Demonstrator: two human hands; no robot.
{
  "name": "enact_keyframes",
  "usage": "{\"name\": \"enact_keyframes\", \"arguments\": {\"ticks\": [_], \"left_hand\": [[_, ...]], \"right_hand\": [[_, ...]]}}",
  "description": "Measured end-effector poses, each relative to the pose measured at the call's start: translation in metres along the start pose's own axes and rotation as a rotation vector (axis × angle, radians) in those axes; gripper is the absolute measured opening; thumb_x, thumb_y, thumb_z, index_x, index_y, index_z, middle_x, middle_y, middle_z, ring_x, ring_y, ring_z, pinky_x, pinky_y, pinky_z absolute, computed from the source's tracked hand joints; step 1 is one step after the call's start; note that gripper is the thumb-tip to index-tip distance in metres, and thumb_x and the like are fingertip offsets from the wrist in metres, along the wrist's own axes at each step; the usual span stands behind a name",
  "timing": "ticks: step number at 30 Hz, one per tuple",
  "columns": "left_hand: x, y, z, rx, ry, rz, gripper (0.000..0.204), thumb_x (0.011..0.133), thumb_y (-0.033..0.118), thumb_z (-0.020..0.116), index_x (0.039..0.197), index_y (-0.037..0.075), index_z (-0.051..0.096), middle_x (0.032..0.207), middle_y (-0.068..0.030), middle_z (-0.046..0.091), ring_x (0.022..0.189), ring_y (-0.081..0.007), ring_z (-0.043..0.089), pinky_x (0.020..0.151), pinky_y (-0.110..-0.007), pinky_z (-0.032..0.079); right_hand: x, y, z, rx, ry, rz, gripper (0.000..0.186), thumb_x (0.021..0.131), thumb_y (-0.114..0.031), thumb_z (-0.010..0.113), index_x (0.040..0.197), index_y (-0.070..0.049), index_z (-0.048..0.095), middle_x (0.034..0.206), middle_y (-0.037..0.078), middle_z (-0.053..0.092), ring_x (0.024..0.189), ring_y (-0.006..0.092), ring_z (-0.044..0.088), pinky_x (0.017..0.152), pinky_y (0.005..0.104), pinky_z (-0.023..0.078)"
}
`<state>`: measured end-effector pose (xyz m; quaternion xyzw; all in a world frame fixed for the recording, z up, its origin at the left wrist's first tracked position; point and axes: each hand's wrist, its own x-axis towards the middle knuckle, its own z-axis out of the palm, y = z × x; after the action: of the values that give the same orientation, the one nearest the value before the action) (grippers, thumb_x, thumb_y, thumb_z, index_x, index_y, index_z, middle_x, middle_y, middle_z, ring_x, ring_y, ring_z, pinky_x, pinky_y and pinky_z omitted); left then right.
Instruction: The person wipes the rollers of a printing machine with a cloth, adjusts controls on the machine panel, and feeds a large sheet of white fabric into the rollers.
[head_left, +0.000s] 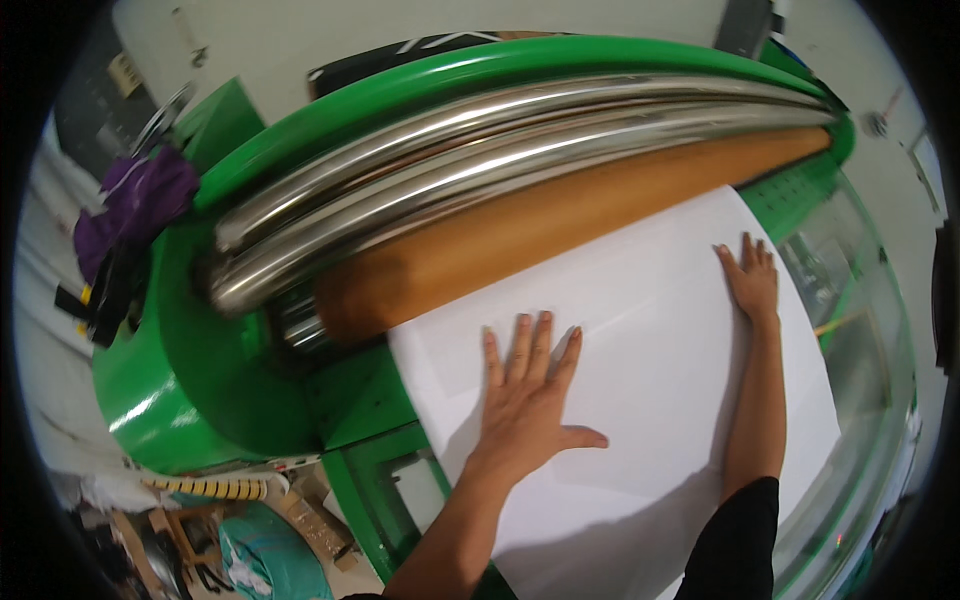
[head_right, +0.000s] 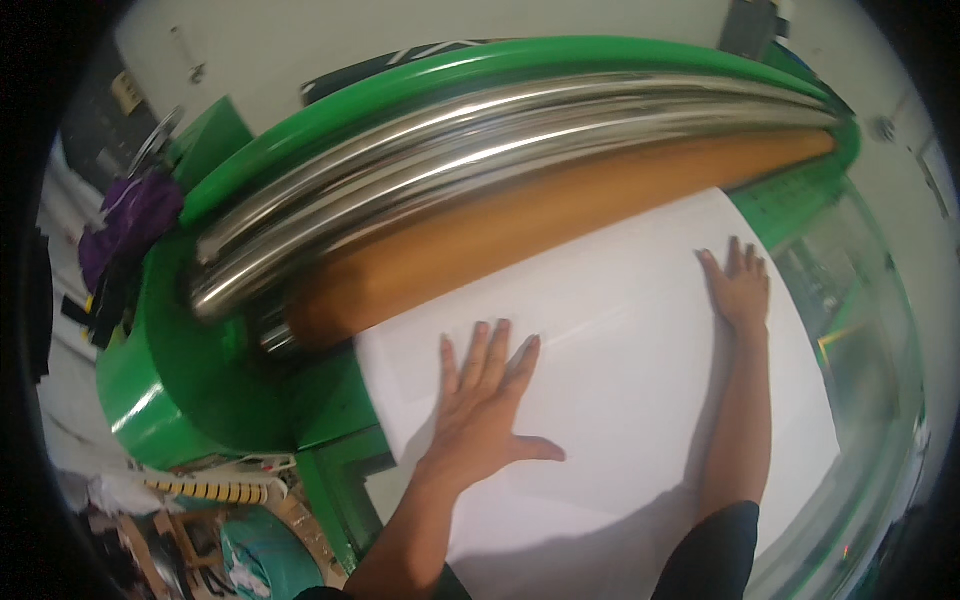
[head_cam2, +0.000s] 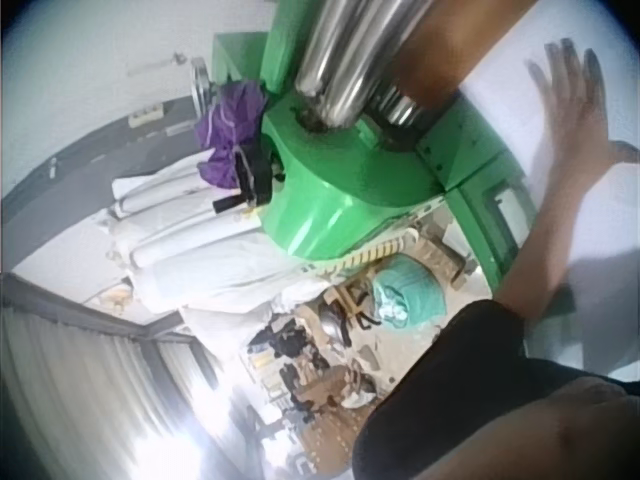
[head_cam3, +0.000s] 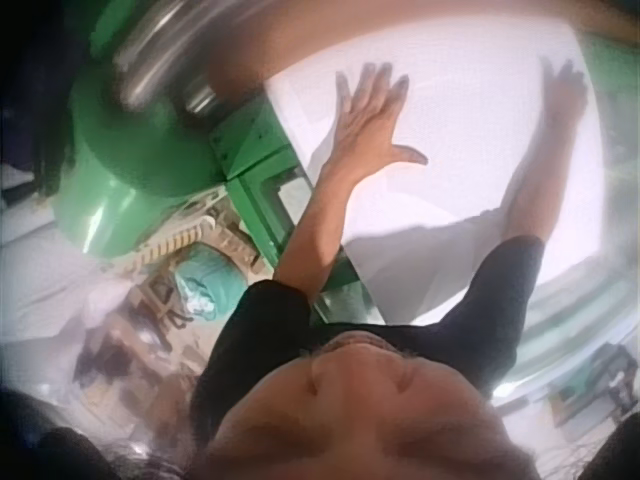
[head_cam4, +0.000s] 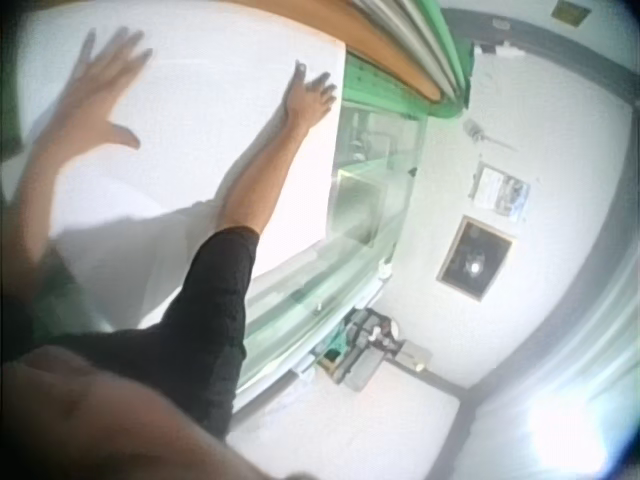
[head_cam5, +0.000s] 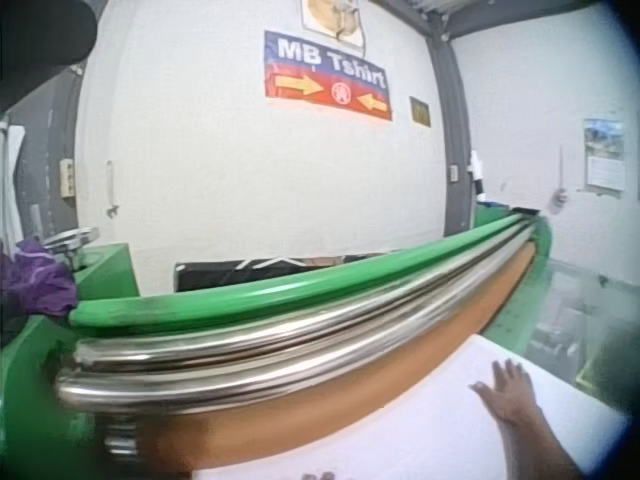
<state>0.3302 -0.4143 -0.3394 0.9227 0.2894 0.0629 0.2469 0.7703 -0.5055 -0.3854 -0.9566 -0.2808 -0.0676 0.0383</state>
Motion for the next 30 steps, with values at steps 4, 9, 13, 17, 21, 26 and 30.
{"name": "enact_keyframes", "arguments": {"ticks": [4,9,13,17,21,26,30], "left_hand": [[-0.005,0.004,-0.008,0.017,-0.034,-0.018,0.137,0.059,0.066,0.093,0.167,0.01,0.031,0.174,-0.0286,0.014,0.164,-0.0418,0.002,0.128,-0.063,-0.009],[-0.004,0.007,-0.008,0.025,-0.05,-0.017,0.139,0.055,0.065,0.094,0.167,0.01,0.032,0.175,-0.028,0.014,0.164,-0.0416,0.001,0.129,-0.061,-0.009],[-0.003,0.008,-0.008,0.042,-0.063,-0.021,0.141,0.054,0.066,0.095,0.167,0.01,0.033,0.175,-0.0279,0.014,0.164,-0.0417,0.001,0.129,-0.061,-0.009],[-0.001,0.007,-0.008,0.09,-0.096,-0.003,0.142,0.053,0.067,0.094,0.167,0.009,0.032,0.174,-0.0297,0.013,0.164,-0.0439,0.001,0.128,-0.062,-0.008],[-0.005,0.001,-0.006,0.204,-0.107,0.02,0.143,0.056,0.079,0.086,0.168,0.01,0.029,0.174,-0.0314,0.013,0.163,-0.0454,0.0,0.123,-0.072,-0.007],[0.0,0.025,-0.008,0.342,-0.142,0.155,0.12,0.074,0.076,0.079,0.165,0.01,0.037,0.172,-0.0317,0.019,0.16,-0.0521,0.011,0.116,-0.083,0.001],[0.031,0.021,0.001,0.317,-0.017,0.407,0.106,0.081,0.068,0.077,0.162,0.01,0.043,0.17,-0.0318,0.025,0.157,-0.0565,0.016,0.117,-0.082,0.004]], "right_hand": [[-0.017,-0.008,-0.023,0.056,-0.06,-0.04,0.096,0.097,-0.08,0.045,0.166,-0.013,0.036,0.172,0.023,0.028,0.16,0.0449,0.022,0.13,0.0532,0.021],[-0.041,0.02,-0.038,0.071,-0.049,-0.091,0.09,0.098,-0.077,0.046,0.166,-0.017,0.038,0.173,0.021,0.028,0.161,0.0438,0.02,0.13,0.0532,0.02],[-0.055,0.054,-0.034,0.091,-0.016,-0.114,0.088,0.099,-0.075,0.047,0.165,-0.019,0.039,0.173,0.017,0.029,0.161,0.0403,0.021,0.131,0.0525,0.018],[-0.06,0.069,-0.032,0.11,-0.015,-0.1,0.088,0.098,-0.077,0.046,0.165,-0.02,0.039,0.173,0.015,0.03,0.162,0.0373,0.021,0.131,0.0518,0.017],[-0.067,0.046,-0.045,0.074,-0.02,-0.037,0.091,0.096,-0.081,0.045,0.165,-0.022,0.039,0.174,0.014,0.03,0.162,0.0382,0.022,0.131,0.0521,0.018],[-0.067,0.047,-0.045,0.057,-0.009,-0.027,0.094,0.094,-0.084,0.041,0.165,-0.023,0.04,0.173,0.013,0.031,0.161,0.0391,0.022,0.131,0.0535,0.017],[-0.067,0.045,-0.044,0.05,-0.015,-0.02,0.095,0.094,-0.085,0.041,0.165,-0.022,0.039,0.173,0.013,0.032,0.161,0.039,0.023,0.131,0.0544,0.017]]}}
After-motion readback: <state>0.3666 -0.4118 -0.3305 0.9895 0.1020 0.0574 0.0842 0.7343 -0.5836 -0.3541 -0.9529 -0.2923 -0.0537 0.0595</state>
